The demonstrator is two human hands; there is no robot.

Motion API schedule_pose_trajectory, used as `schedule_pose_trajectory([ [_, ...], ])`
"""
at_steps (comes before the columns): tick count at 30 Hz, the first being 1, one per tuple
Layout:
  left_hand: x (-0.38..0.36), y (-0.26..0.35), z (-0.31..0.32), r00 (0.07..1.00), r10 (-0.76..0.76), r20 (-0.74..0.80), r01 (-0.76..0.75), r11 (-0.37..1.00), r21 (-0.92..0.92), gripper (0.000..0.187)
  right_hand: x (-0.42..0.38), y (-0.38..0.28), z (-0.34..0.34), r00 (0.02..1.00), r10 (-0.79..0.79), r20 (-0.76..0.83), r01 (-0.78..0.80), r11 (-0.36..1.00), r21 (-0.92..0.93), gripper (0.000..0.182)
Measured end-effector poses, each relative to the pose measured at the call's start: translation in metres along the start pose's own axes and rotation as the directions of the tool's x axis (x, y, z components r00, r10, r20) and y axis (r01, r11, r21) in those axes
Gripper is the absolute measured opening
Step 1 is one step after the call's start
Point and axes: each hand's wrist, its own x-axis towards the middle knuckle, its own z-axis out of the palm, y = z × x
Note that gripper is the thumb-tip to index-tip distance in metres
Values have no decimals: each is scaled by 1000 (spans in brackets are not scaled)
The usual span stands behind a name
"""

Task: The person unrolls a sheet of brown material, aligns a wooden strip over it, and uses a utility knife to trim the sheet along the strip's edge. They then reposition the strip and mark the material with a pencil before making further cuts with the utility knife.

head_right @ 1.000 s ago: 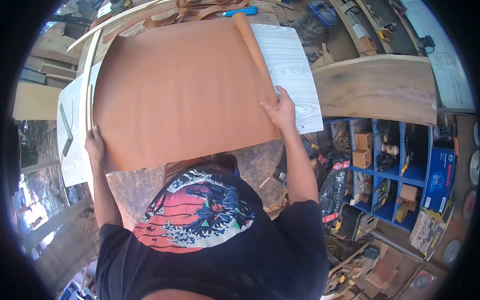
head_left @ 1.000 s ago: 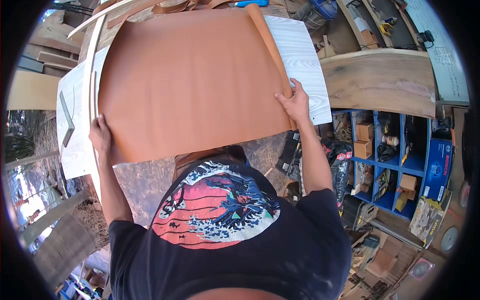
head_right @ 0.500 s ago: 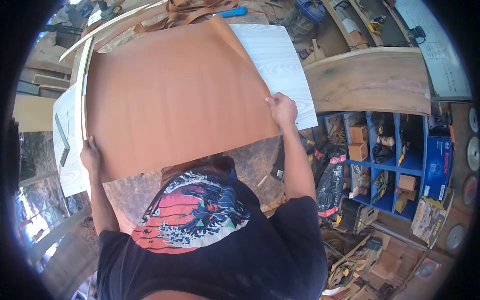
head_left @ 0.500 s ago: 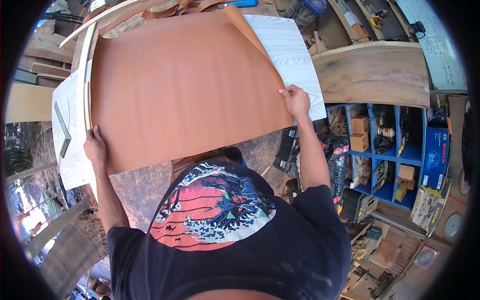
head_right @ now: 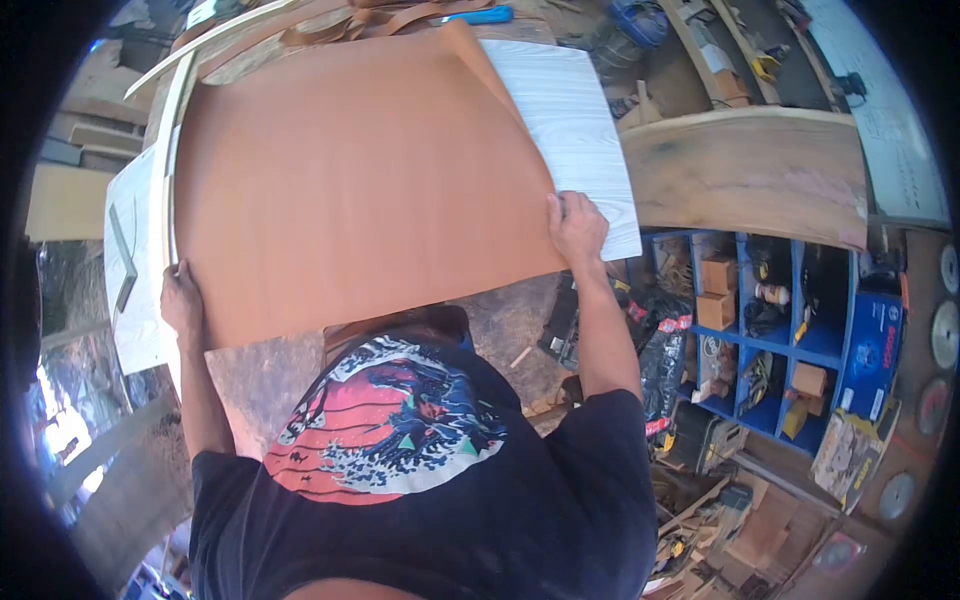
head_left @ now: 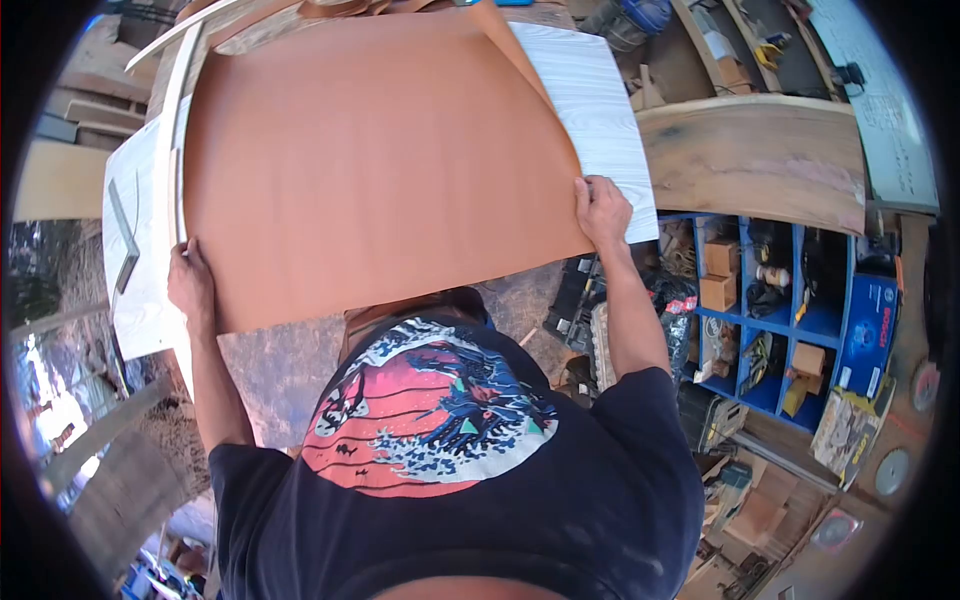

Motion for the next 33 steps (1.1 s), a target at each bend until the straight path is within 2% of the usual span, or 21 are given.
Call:
schedule_pose_trajectory([
  [1,0,-4,6,999,25,-36,-27,998,-59,43,-2,2,1,999,6,-32,-6,1000,-1,27],
  [2,-2,-4,2,998,-15,62,25,986,-164,42,-2,4,6,998,-3,-63,4,1000,24,29],
  [3,-6,-11,4,998,-18,67,33,969,-243,40,-10,19,20,988,146,51,-145,989,-30,31],
  [4,-15,-6,0,999,-24,41,35,960,-278,37,-7,1,8,982,177,68,-178,984,20,34],
  [5,-16,-18,9,999,-30,10,32,924,-382,33,-9,7,10,951,265,158,-274,961,37,39],
  [6,-22,-12,-9,989,146,-17,-146,964,-221,30,-9,-1,8,967,227,118,-231,973,20,34],
  [7,-27,-4,-25,962,251,-110,-268,945,-189,32,-11,10,17,998,62,29,-64,996,59,28],
  [8,-32,-3,-35,948,278,-157,-301,941,-152,34,-8,3,12,997,53,64,-57,997,55,25],
  [9,-35,-4,-41,928,317,-195,-343,931,-123,37,-6,-2,12,998,-65,-25,66,998,23,27],
  [11,-37,-9,-47,920,322,-224,-353,929,-113,41,-4,-11,9,997,-80,-12,80,997,21,27],
  [13,-35,-14,-54,934,260,-247,-304,938,-164,39,-3,-8,12,999,-38,33,39,999,-14,31],
  [15,-33,-39,-54,911,132,-392,-235,945,-229,36,-5,-3,7,999,-46,12,46,999,-12,31],
  [17,-31,-72,-54,917,-34,-397,-88,954,-285,36,-7,-5,6,999,-41,4,41,999,-22,31],
  [20,-60,-112,-58,953,-271,-139,270,963,-26,67,-8,-6,4,1000,1,-1,-1,1000,-11,32],
  [21,-69,-128,-49,954,-282,-102,281,960,-25,80,-8,-6,4,1000,-16,-18,16,1000,9,30],
  [24,-83,-136,-57,947,-320,-8,318,944,-91,81,-5,-12,1,1000,3,7,-3,1000,-1,29],
  [26,-87,-132,-69,917,-361,168,395,877,-273,86,-11,-11,1,998,11,57,-11,1000,-15,29],
  [30,-92,-130,-70,920,-356,166,388,888,-246,97,-8,-11,9,998,47,27,-47,998,-32,29],
  [33,-96,-137,-72,939,-317,134,339,918,-208,95,-7,-13,7,997,70,23,-69,997,-33,30],
])
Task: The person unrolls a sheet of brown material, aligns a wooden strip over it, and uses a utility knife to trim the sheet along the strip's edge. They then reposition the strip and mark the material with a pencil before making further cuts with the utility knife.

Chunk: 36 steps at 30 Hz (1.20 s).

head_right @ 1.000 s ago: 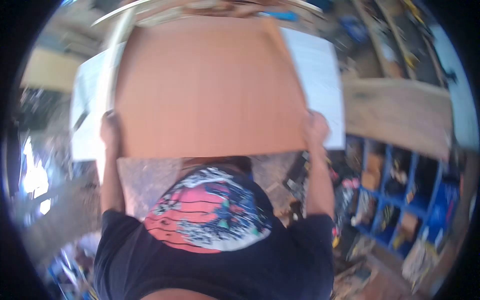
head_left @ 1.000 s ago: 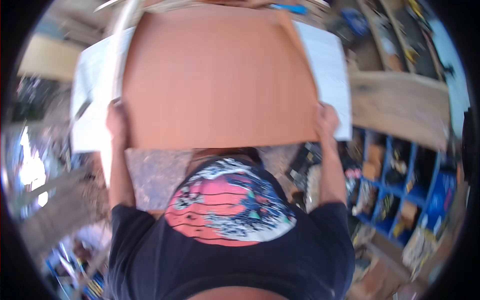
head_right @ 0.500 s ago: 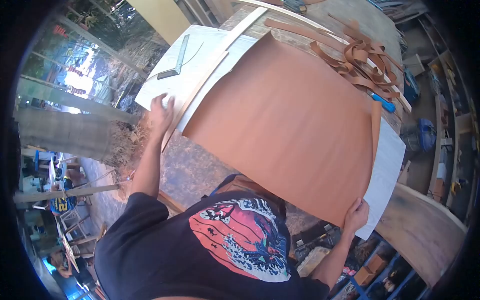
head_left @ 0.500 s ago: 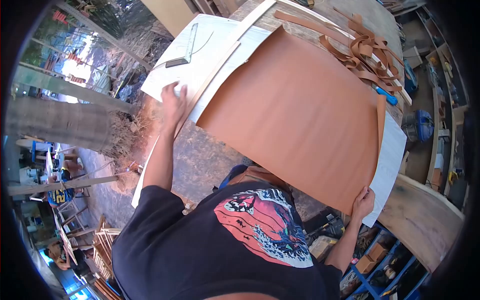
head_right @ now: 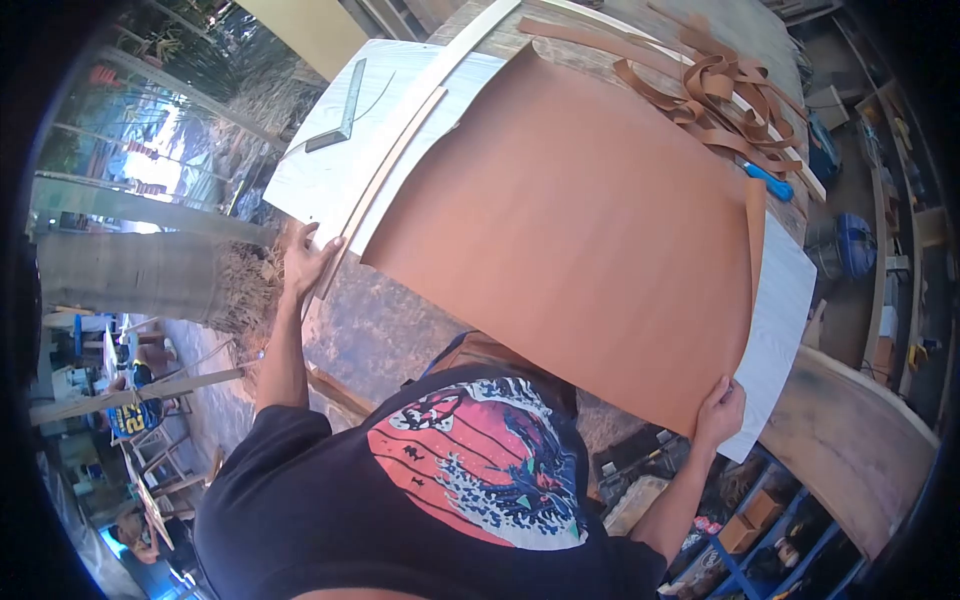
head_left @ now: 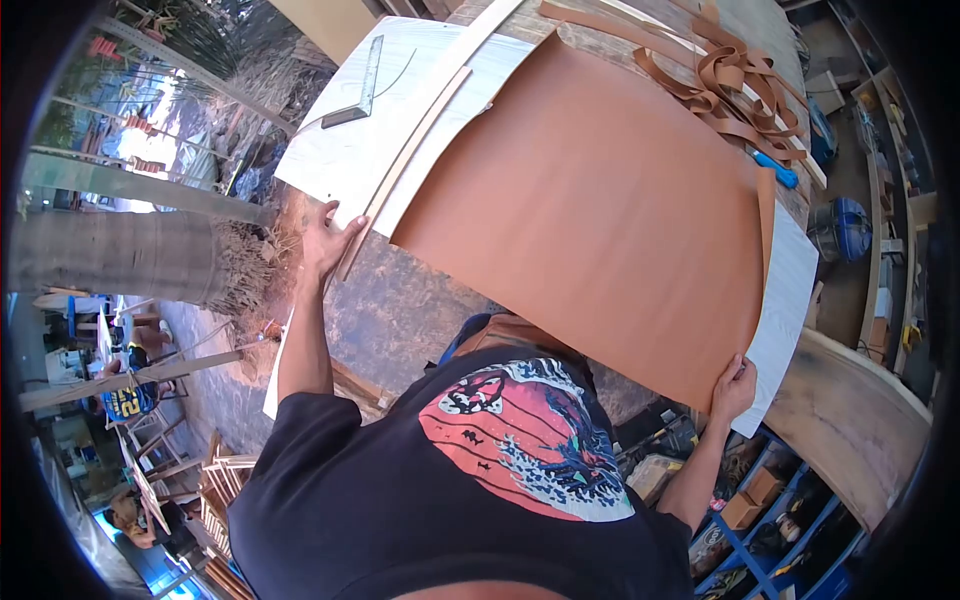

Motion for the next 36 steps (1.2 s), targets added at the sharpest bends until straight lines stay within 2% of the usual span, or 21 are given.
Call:
schedule_pose_trajectory([
  [4,3,-9,-13,999,10,-41,-12,1000,-26,86,1,-5,-5,1000,6,20,-6,1000,2,30],
  [6,0,-2,-26,994,1,-108,-3,1000,-22,76,1,-1,-1,1000,8,23,-8,1000,10,30],
  [7,-7,7,-36,994,26,-110,-38,993,-111,71,0,1,-2,1000,14,22,-15,1000,13,30],
  [10,-10,-4,-55,996,15,-93,-33,981,-191,62,-1,3,0,1000,-19,-21,20,998,51,29],
  [12,-21,6,-71,997,24,-78,-49,938,-342,59,0,5,3,999,-25,-42,27,998,59,28],
  [17,-72,85,-99,933,265,-244,-322,916,-240,64,2,7,2,997,-37,-61,42,996,75,27],
  [18,-83,105,-98,932,276,-235,-333,908,-253,64,2,6,3,997,-27,-70,31,998,60,27],
  [19,-97,131,-97,914,369,-166,-400,889,-225,63,3,6,4,994,-49,-101,56,996,71,26],
  [20,-111,154,-87,884,458,-94,-467,860,-203,63,2,7,3,989,-72,-133,83,993,79,26],
  [22,-137,195,-56,786,619,-8,-587,741,-326,61,1,12,6,990,-62,-128,72,995,72,25],
  [23,-150,218,-40,713,699,55,-657,693,-295,61,2,8,0,998,-10,-62,16,996,91,22],
  [24,-161,238,-26,631,767,119,-724,637,-267,60,3,8,-1,997,-5,-73,11,997,81,22],
  [26,-179,254,18,566,804,183,-690,584,-428,61,2,16,5,992,-59,-116,72,991,112,25],
  [28,-184,269,50,416,868,271,-732,496,-466,65,-1,32,14,964,-201,-173,208,978,26,21],
  [29,-186,275,66,339,890,305,-777,447,-442,69,-6,39,15,979,-180,-96,186,981,53,21],
  [30,-192,283,73,336,892,302,-780,443,-442,69,-8,40,16,986,-164,-18,165,983,82,21],
  [31,-197,291,80,263,900,347,-808,402,-431,70,-6,18,9,993,16,-118,20,953,301,23],
  [32,-202,300,85,192,900,391,-834,360,-419,71,-1,26,16,969,-129,-210,159,978,134,24],
  [34,-219,320,86,132,861,491,-832,366,-417,70,1,7,-3,994,10,-106,10,984,180,24],
  [36,-236,335,93,69,842,534,-828,348,-441,67,1,8,-4,982,-57,-181,93,977,194,22],
])
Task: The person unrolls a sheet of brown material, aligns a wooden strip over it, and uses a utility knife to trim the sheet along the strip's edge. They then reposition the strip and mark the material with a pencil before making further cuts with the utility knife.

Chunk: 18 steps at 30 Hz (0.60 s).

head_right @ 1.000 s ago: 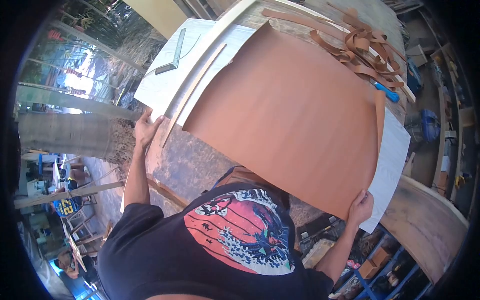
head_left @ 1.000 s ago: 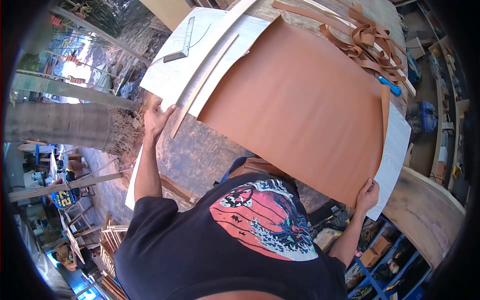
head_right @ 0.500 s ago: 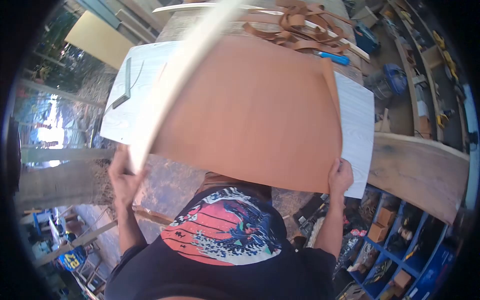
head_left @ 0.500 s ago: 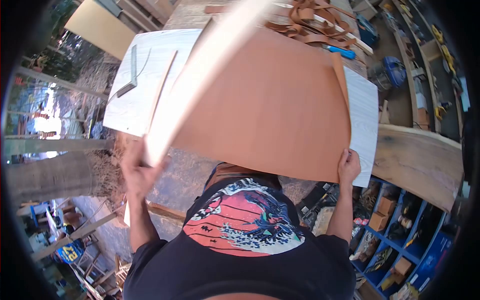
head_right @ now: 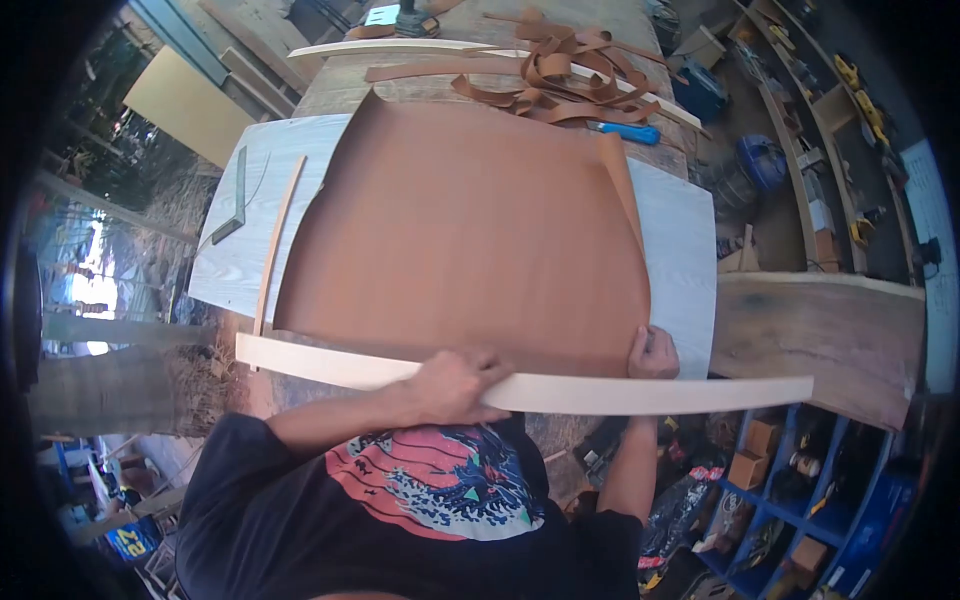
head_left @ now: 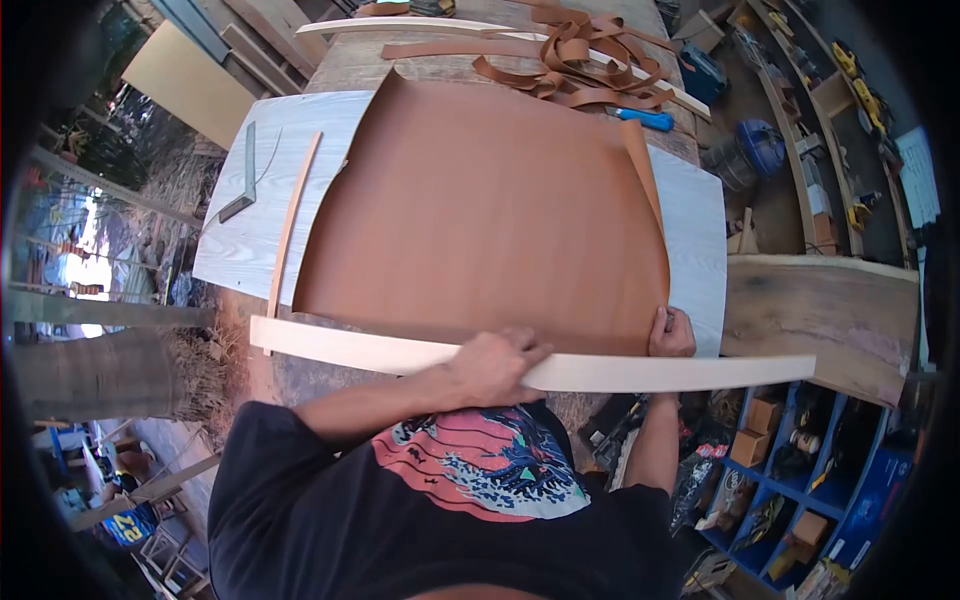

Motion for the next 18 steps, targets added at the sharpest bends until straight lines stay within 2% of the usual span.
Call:
schedule_pose_trajectory([
  [1,8,6,4,1000,-14,-9,15,1000,4,67,1,-3,-2,1000,27,11,-27,1000,-2,22],
  [3,23,15,17,997,19,76,-18,1000,-13,64,0,-3,-3,995,83,51,-82,997,-15,24],
  [4,30,20,24,998,-5,63,6,1000,-17,64,-1,0,-3,996,63,66,-63,998,-1,24],
  [6,42,23,36,989,96,115,-103,993,54,66,-3,2,5,999,49,-1,-49,999,-7,27],
  [8,54,28,55,979,196,60,-199,979,44,65,-6,15,15,1000,25,-5,-24,999,43,31],
  [10,64,44,58,980,176,97,-178,984,18,60,-5,6,7,982,139,127,-131,989,-72,30],
  [11,67,48,59,985,146,89,-148,989,19,60,-4,2,5,982,121,146,-114,992,-52,30],
  [12,72,51,60,979,178,98,-182,983,26,59,-3,-1,2,976,142,165,-131,988,-80,31],
  [13,74,50,60,970,219,109,-224,974,34,58,-2,-1,1,970,167,175,-149,982,-112,32],
  [18,66,12,58,980,178,85,-178,984,-10,59,-4,1,5,990,93,108,-85,993,-77,33],
])
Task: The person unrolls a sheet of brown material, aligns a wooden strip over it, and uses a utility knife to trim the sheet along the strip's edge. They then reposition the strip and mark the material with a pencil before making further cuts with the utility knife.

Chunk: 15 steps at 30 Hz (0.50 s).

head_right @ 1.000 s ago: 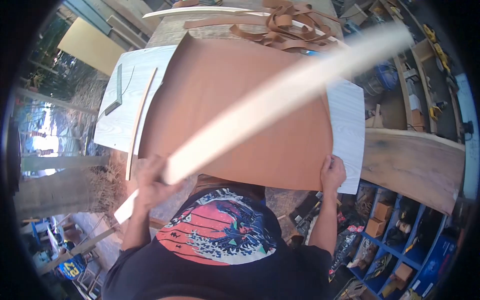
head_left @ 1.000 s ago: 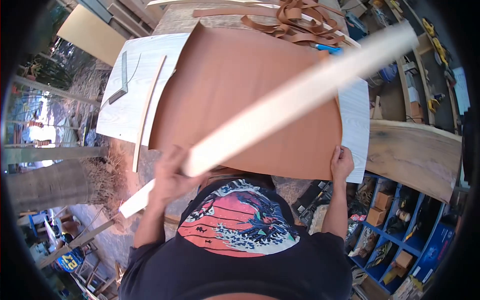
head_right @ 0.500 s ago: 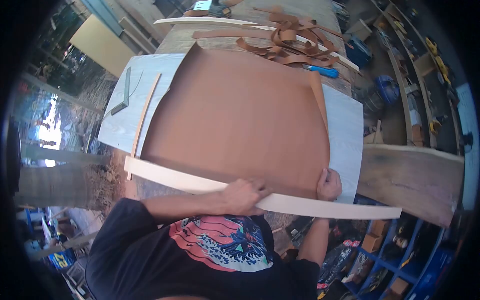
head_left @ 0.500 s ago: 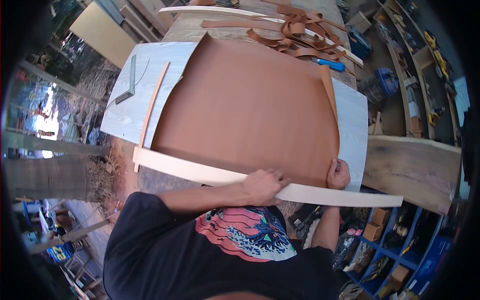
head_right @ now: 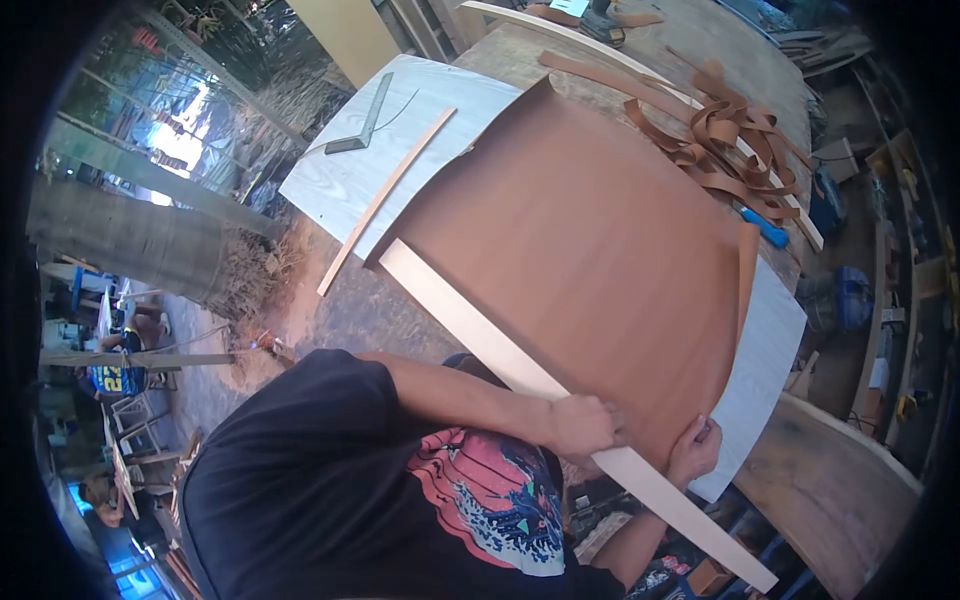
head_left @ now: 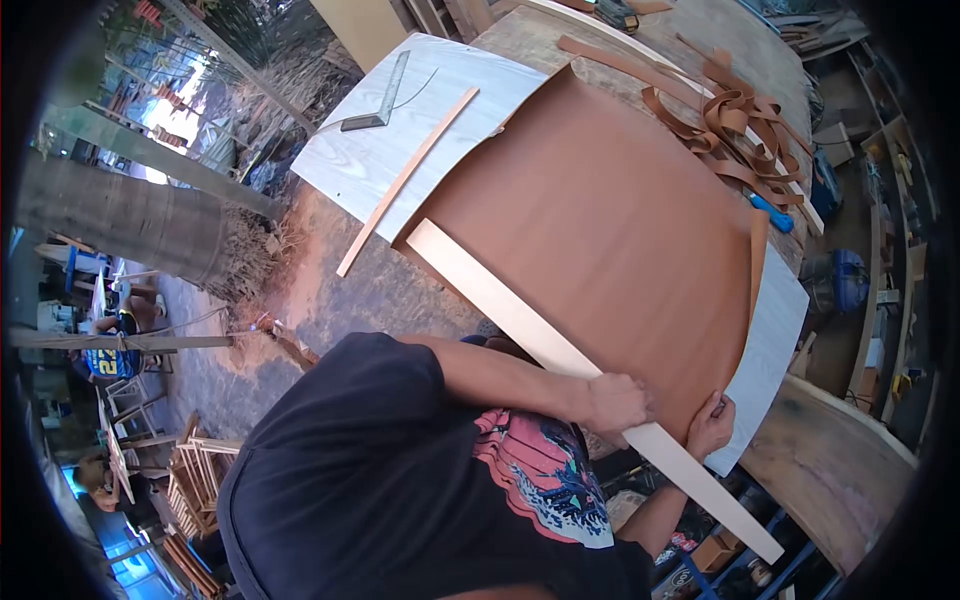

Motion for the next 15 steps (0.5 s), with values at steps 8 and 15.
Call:
schedule_pose_trajectory([
  [8,-34,-69,-17,995,-36,-95,39,999,34,68,1,1,-1,1000,9,1,-9,1000,-3,33],
  [15,-44,-81,-23,996,-45,-79,43,999,-22,65,6,34,7,993,-118,12,119,982,-149,35],
])
